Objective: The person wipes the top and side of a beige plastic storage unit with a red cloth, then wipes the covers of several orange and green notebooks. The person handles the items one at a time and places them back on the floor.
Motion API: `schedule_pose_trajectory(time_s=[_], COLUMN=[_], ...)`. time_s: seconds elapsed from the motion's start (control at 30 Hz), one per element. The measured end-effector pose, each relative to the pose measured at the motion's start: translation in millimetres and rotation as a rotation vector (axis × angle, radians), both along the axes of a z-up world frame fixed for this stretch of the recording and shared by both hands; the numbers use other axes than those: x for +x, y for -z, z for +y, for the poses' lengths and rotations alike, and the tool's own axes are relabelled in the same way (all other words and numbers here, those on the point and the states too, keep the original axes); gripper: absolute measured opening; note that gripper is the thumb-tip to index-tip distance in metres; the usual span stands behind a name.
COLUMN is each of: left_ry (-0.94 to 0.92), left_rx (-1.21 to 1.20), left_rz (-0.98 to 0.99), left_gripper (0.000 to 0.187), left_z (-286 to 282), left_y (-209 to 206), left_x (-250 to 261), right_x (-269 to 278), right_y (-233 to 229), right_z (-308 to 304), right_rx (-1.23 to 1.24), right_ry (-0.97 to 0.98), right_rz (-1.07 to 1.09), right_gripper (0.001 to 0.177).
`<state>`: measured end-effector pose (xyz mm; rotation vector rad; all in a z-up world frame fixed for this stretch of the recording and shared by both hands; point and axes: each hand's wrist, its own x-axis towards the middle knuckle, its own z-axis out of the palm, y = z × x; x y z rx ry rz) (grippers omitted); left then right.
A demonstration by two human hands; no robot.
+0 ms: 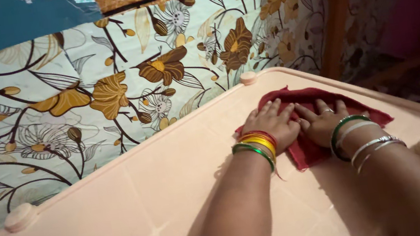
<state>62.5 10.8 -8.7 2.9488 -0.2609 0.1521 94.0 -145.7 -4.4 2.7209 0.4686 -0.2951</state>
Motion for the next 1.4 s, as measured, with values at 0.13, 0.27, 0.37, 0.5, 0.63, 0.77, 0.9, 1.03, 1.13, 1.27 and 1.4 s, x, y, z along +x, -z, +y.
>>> schedule_pose_trajectory(time_s=[0.13,0.27,0.37,0.5,0.63,0.77,0.9,1.03,1.13,1.27,1.4], left_ry=[-0.005,-0.043,-0.035,-0.016,0.047,0.169,0.194,0.129,0.059,-0.06,-0.122], left_rx=[-0.01,-0.02,-0.042,-0.044,-0.024,0.034,0.029,0.019,0.018,0.014,0.002], left_rz=[-0.094,-0.089,-0.12,-0.08,-0.014,0.028,-0.021,-0.019,-0.033,-0.011,0.025], left_gripper=[0.067,0.067,0.066,0.066,0.067,0.068,0.066,0.066,0.067,0.071,0.07], left_z=[-1.5,-10.5,-9.0,-2.0,8.2,39.5,73.0,84.3,92.0,105.4,121.6], left_y=[9.2,3.2,5.7,2.3,-3.0,-7.1,-1.2,3.9,4.4,6.1,2.2], left_x=[-8.1,-39.6,-82.3,-138.9,-197.0,-243.8,-252.6,-227.5,-198.7,-159.0,-118.2], right_x=[-7.6,-49.7,-93.9,-148.4,-191.4,-223.1,-235.5,-227.1,-197.1,-137.1,-69.8], right_y=[3.8,-11.2,-19.8,-19.2,-13.1,-23.3,-36.0,-38.1,-34.2,-14.3,11.1], right_z=[-5.4,-10.2,-8.9,-8.3,-3.1,3.4,16.7,37.6,57.0,77.4,95.9], right_rx=[-0.175,-0.267,0.025,-0.213,-0.221,-0.269,-0.423,-0.407,-0.446,-0.419,-0.083], right_ry=[-0.212,-0.248,0.04,-0.237,-0.342,-0.495,-0.567,-0.568,-0.529,-0.477,-0.329], right_rz=[-0.13,-0.092,0.065,-0.03,-0.036,0.072,0.139,0.112,0.124,0.109,0.048], right_gripper=[0.055,0.063,0.054,0.054,0.056,0.056,0.066,0.067,0.059,0.053,0.09])
